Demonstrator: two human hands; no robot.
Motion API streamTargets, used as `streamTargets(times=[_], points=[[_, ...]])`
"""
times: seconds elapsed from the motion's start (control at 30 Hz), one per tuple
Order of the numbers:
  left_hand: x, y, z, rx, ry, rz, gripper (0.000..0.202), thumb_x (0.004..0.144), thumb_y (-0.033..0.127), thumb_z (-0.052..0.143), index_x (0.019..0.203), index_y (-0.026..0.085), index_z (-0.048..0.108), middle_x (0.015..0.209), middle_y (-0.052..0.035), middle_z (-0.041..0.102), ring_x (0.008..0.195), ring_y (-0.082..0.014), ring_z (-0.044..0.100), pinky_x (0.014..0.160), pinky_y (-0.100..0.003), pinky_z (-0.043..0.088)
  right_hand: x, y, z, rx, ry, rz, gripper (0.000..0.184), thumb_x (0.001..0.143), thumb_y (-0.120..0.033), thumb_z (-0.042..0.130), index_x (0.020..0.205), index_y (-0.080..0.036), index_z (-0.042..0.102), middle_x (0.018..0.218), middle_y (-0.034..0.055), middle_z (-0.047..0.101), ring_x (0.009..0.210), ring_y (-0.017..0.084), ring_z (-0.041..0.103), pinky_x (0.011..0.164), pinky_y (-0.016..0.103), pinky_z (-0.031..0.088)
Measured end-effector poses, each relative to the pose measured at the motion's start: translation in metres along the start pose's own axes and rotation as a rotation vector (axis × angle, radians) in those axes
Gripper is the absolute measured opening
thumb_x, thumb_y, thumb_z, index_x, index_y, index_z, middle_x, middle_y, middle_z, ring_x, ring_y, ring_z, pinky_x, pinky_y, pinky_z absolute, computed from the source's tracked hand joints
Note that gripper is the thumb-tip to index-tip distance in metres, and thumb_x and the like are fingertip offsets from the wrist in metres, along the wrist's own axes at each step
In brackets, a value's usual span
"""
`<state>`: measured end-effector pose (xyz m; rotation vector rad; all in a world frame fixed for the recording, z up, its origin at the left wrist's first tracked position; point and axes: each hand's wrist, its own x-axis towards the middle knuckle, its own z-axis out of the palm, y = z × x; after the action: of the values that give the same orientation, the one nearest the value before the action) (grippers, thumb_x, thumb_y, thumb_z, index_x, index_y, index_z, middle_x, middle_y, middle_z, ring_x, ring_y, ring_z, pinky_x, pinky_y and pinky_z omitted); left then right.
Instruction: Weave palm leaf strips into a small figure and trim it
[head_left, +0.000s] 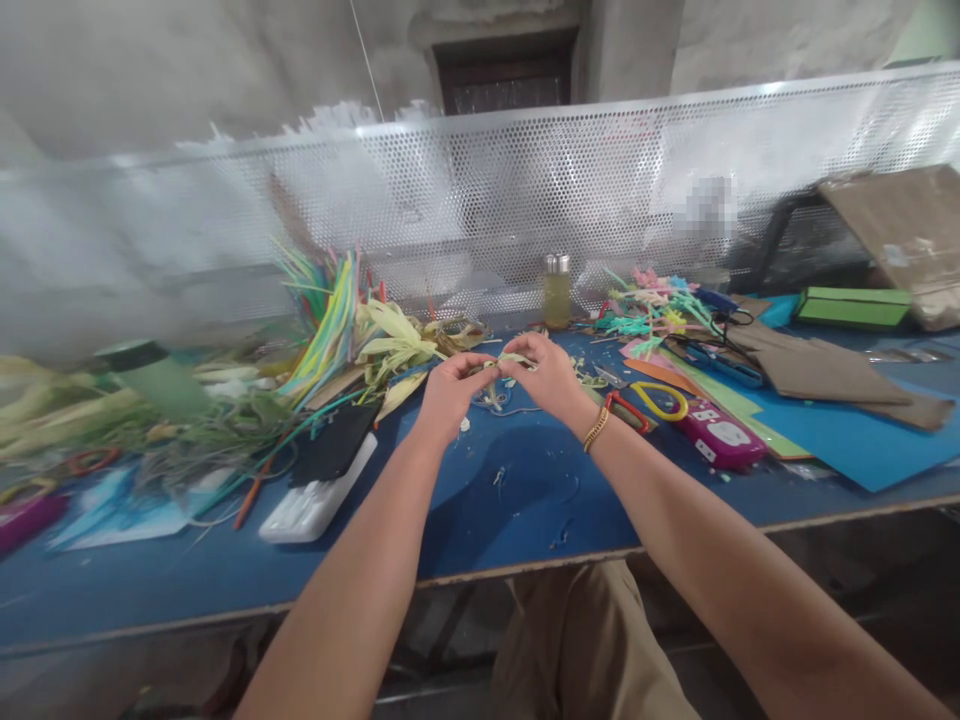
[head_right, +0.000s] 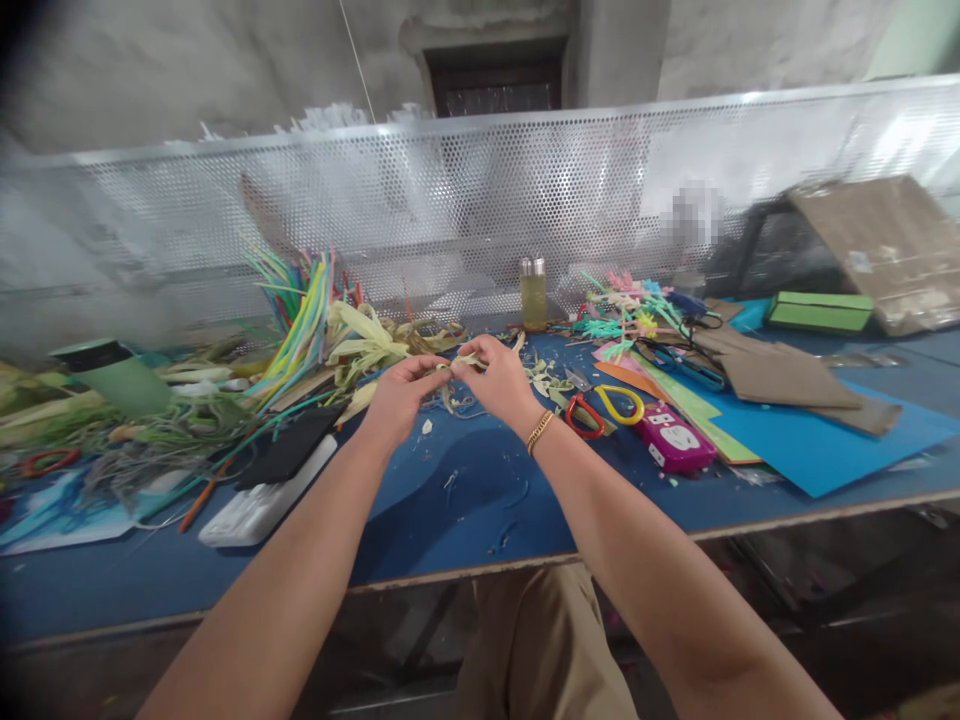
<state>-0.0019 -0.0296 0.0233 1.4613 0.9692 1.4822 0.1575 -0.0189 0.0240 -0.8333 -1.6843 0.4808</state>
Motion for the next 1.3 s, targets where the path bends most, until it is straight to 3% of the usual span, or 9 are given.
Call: streamTargets(times=[0.1, 0.2, 0.27, 0.4, 0.63, 0.87, 1.0, 1.17, 1.3], points=[[0.001, 0.001, 0.000, -0.162, -0.002, -0.088, 0.027, 0.056, 0.027, 0.082, 0.078, 0.016, 0.070, 0.064, 0.0009, 0.061, 0.056, -0.0094, 0.052, 0.053, -0.021, 0.038, 0.002, 0.001, -0.003, 0.135, 0.072, 0.054, 0.020, 0.086, -0.035, 0.050, 0.092, -0.019, 0.061, 0.085, 0.0041, 0.066, 0.080, 0.017, 0.062, 0.078, 0.032, 0.048], [0.000, 0.005, 0.000, -0.265, -0.038, -0.159, 0.025, 0.055, 0.023, 0.081, 0.075, 0.015, 0.068, 0.061, 0.0016, 0.059, 0.055, -0.0101, 0.053, 0.053, -0.022, 0.040, 0.005, 0.003, -0.007, 0.115, 0.122, -0.011, 0.024, 0.082, -0.024, 0.046, 0.094, -0.021, 0.067, 0.101, 0.0045, 0.066, 0.099, 0.018, 0.058, 0.092, 0.035, 0.043], [-0.001, 0.007, 0.001, -0.292, -0.058, -0.188, 0.025, 0.055, 0.021, 0.080, 0.075, 0.015, 0.068, 0.060, 0.0018, 0.059, 0.054, -0.0101, 0.053, 0.052, -0.022, 0.040, 0.006, 0.004, -0.008, 0.113, 0.047, -0.020, 0.029, 0.076, -0.019, 0.047, 0.095, -0.022, 0.070, 0.108, 0.0033, 0.066, 0.104, 0.018, 0.056, 0.096, 0.035, 0.040], [-0.001, 0.009, -0.001, -0.332, -0.061, -0.189, 0.024, 0.056, 0.020, 0.079, 0.076, 0.015, 0.067, 0.061, 0.0017, 0.059, 0.057, -0.0106, 0.054, 0.051, -0.022, 0.040, 0.005, 0.001, -0.004, 0.247, -0.123, 0.089, 0.031, 0.071, -0.017, 0.045, 0.087, -0.020, 0.071, 0.093, 0.0027, 0.070, 0.092, 0.018, 0.060, 0.087, 0.033, 0.045], [0.001, 0.006, -0.002, -0.334, -0.030, -0.176, 0.025, 0.058, 0.021, 0.078, 0.080, 0.014, 0.068, 0.064, 0.0005, 0.061, 0.057, -0.0111, 0.054, 0.050, -0.023, 0.039, 0.000, 0.000, 0.003, 0.417, -0.148, 0.135, 0.025, 0.069, -0.021, 0.052, 0.088, -0.019, 0.067, 0.091, 0.0034, 0.068, 0.085, 0.017, 0.059, 0.083, 0.032, 0.045], [0.005, 0.002, 0.000, -0.327, 0.127, -0.167, 0.028, 0.054, 0.022, 0.081, 0.077, 0.015, 0.067, 0.063, 0.0004, 0.062, 0.057, -0.0099, 0.055, 0.050, -0.020, 0.037, -0.006, -0.007, 0.014, 0.546, 0.123, 0.435, 0.050, 0.063, -0.030, 0.067, 0.110, -0.021, 0.051, 0.113, 0.0065, 0.057, 0.088, 0.015, 0.055, 0.076, 0.029, 0.044], [0.007, -0.002, 0.000, -0.331, 0.185, -0.174, 0.030, 0.052, 0.022, 0.082, 0.077, 0.015, 0.067, 0.062, 0.0014, 0.061, 0.056, -0.0090, 0.053, 0.049, -0.020, 0.034, -0.007, -0.008, 0.020, 0.571, 0.088, 0.557, 0.037, 0.058, -0.027, 0.068, 0.093, -0.018, 0.056, 0.089, 0.0011, 0.059, 0.080, 0.013, 0.054, 0.073, 0.027, 0.042], [0.004, -0.008, 0.005, -0.303, 0.124, -0.157, 0.029, 0.053, 0.023, 0.083, 0.076, 0.015, 0.068, 0.064, 0.0019, 0.061, 0.055, -0.0074, 0.052, 0.050, -0.020, 0.034, -0.007, -0.004, 0.025, 0.624, 0.050, 0.393, 0.022, 0.061, -0.029, 0.070, 0.073, -0.019, 0.056, 0.072, -0.0026, 0.058, 0.069, 0.011, 0.052, 0.070, 0.026, 0.042], [0.002, -0.009, 0.008, -0.280, 0.121, -0.143, 0.028, 0.055, 0.023, 0.082, 0.079, 0.015, 0.070, 0.065, 0.0020, 0.061, 0.055, -0.0065, 0.051, 0.049, -0.019, 0.033, -0.009, 0.001, 0.028, 0.514, 0.071, 0.371, 0.019, 0.064, -0.031, 0.069, 0.066, -0.019, 0.055, 0.063, -0.0036, 0.055, 0.061, 0.010, 0.048, 0.065, 0.026, 0.040]])
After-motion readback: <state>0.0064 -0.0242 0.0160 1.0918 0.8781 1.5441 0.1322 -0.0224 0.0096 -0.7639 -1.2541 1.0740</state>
